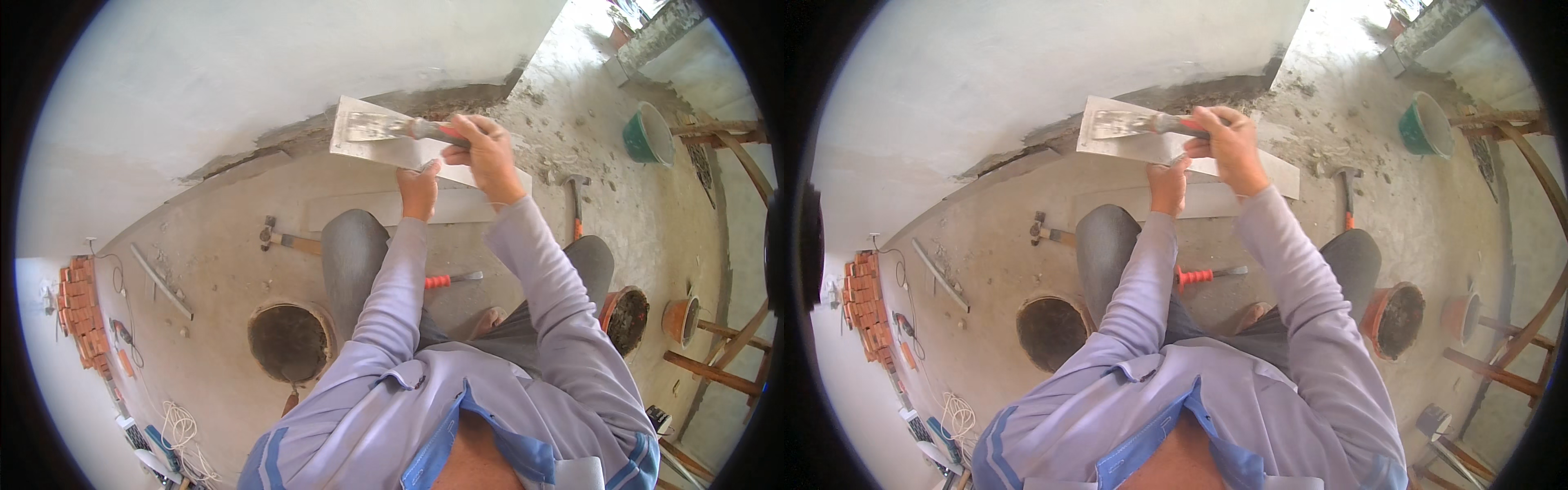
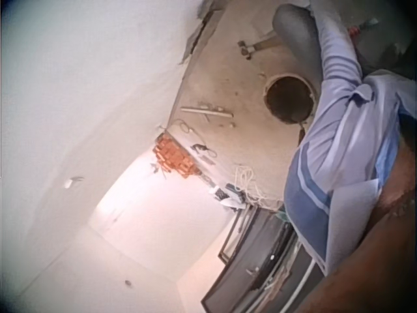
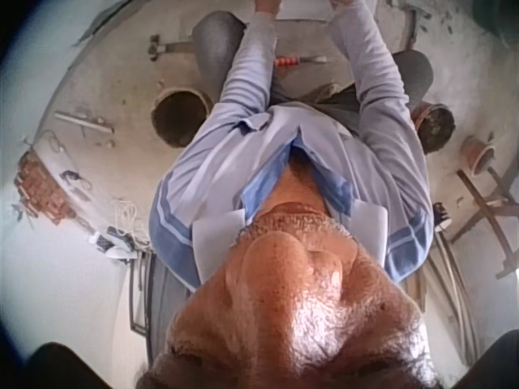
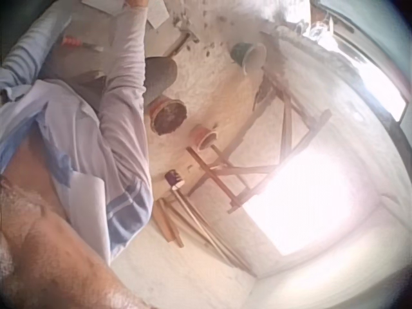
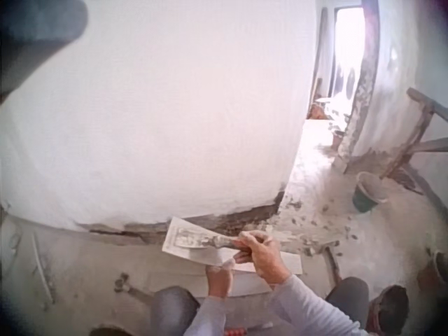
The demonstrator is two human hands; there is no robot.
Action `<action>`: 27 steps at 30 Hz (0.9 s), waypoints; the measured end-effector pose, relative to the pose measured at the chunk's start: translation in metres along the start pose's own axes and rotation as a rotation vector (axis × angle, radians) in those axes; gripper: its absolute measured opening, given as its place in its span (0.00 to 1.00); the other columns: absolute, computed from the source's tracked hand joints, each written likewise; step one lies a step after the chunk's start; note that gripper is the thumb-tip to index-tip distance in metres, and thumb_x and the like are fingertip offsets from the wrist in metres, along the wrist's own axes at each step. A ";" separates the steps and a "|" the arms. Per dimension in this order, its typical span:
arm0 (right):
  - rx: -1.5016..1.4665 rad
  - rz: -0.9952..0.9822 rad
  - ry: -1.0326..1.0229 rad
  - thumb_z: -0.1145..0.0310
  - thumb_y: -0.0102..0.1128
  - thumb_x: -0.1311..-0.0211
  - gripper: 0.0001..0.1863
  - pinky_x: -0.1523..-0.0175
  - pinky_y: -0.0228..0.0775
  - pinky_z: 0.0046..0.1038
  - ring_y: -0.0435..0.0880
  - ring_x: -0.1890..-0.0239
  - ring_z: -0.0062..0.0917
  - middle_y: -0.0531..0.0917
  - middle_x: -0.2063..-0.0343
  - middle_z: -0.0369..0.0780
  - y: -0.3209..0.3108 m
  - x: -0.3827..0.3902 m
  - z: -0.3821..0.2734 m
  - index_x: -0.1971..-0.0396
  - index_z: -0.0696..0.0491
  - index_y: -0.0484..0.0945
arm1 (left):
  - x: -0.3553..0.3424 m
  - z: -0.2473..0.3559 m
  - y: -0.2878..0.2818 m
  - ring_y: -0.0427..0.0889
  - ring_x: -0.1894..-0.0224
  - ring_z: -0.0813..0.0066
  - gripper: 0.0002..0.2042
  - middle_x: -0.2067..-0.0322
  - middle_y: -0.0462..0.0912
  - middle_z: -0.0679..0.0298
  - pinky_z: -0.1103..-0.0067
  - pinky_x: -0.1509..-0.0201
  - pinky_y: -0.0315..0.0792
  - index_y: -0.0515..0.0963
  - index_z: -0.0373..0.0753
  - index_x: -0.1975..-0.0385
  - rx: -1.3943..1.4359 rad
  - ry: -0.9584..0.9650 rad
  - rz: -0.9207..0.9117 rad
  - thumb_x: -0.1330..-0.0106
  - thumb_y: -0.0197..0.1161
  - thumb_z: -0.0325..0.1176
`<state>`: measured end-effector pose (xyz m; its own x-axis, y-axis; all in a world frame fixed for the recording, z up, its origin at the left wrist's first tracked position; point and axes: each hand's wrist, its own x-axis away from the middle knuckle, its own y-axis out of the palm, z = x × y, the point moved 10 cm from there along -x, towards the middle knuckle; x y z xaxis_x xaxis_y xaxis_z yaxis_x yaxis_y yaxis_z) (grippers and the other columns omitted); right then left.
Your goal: The person kneels on the floor and uses a notched trowel to spread adhesive on the wall and the back of a tile. They then press the tile onto the wall and adjust its position. The person repeats this process with another tile, ensuring proper alignment and adhesion.
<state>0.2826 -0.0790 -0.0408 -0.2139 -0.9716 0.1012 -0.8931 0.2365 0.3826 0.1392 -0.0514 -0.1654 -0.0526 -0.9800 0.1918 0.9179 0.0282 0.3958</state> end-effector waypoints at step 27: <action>0.174 0.441 0.182 0.63 0.60 0.33 0.14 0.73 0.80 0.23 0.84 0.79 0.27 0.84 0.69 0.45 -0.089 0.024 0.023 0.62 0.61 0.78 | 0.007 0.001 0.009 0.78 0.51 0.69 0.19 0.53 0.80 0.58 0.75 0.45 0.70 0.74 0.29 0.50 -0.071 0.033 -0.090 0.43 0.61 0.20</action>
<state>0.3485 -0.1234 -0.0933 -0.5266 -0.7590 0.3830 -0.7896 0.6036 0.1104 0.1467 -0.0582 -0.1596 -0.1244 -0.9839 0.1285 0.9358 -0.0732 0.3449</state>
